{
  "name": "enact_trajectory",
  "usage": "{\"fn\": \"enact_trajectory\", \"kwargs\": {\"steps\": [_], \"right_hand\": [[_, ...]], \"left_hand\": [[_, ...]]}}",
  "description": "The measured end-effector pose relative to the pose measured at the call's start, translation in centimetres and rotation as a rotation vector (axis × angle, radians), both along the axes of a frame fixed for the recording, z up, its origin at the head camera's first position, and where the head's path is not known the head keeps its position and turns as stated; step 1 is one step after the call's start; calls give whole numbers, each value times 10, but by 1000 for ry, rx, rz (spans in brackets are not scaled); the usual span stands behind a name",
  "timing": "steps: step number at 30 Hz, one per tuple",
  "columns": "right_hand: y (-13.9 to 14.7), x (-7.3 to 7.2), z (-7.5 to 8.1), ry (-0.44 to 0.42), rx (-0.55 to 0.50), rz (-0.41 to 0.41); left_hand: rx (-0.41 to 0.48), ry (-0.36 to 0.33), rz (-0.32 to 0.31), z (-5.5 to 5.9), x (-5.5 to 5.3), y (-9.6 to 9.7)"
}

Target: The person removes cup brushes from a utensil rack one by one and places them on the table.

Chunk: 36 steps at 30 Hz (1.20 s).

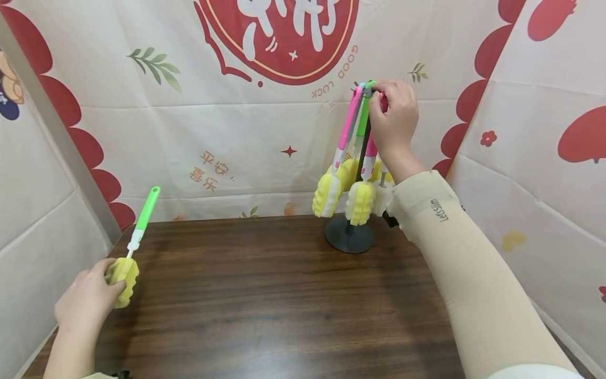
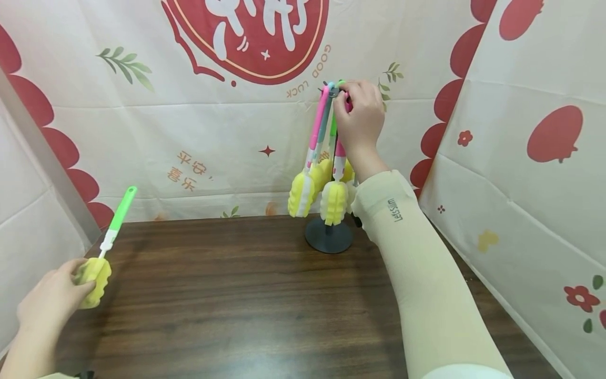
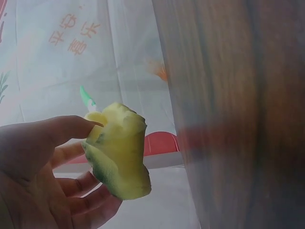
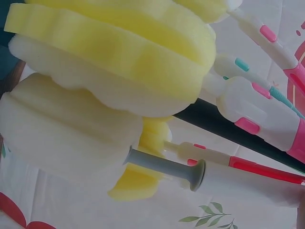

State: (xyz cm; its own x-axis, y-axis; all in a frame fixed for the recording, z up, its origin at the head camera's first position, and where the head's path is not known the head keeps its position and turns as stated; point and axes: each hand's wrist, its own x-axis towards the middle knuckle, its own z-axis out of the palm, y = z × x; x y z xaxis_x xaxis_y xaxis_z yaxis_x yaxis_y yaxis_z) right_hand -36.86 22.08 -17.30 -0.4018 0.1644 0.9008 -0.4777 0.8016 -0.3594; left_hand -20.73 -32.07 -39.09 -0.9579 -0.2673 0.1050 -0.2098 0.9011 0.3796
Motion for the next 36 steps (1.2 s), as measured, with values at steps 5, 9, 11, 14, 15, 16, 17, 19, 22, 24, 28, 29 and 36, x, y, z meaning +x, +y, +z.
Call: {"fn": "enact_trajectory", "kwargs": {"steps": [5,9,11,14,15,16,17,19,22,24,28,29,36], "right_hand": [[0,0,0,-13,-3,-6],[-1,0,-1,-14,1,-6],[-1,0,-1,-14,1,-6],[-1,-1,-1,-17,-3,-13],[-1,-1,-1,-20,-6,-16],[-1,-1,-1,-20,-6,-18],[-1,-1,-1,-19,-6,-18],[-1,-1,-1,-16,-3,-17],[-1,-2,-1,-5,2,-12],[-2,-2,-2,2,1,-10],[-2,-3,-2,8,1,-9],[-2,-4,-2,9,1,-10],[-3,-4,-2,-2,-6,-19]], "left_hand": [[13,-25,9,-1,-1,-5],[7,-33,13,-3,-1,-10],[4,-37,15,-5,-1,-12],[4,-46,10,-6,-3,-15],[4,-50,7,-6,-3,-16],[3,-55,5,-7,-4,-17],[3,-63,4,-7,-4,-18],[1,-77,4,-8,-5,-19],[1,-108,4,-9,-6,-20],[1,-125,2,-9,-6,-21],[2,-162,-8,-10,-8,-24],[3,-170,-11,-10,-9,-24],[3,-216,-32,-11,-10,-29]]}}
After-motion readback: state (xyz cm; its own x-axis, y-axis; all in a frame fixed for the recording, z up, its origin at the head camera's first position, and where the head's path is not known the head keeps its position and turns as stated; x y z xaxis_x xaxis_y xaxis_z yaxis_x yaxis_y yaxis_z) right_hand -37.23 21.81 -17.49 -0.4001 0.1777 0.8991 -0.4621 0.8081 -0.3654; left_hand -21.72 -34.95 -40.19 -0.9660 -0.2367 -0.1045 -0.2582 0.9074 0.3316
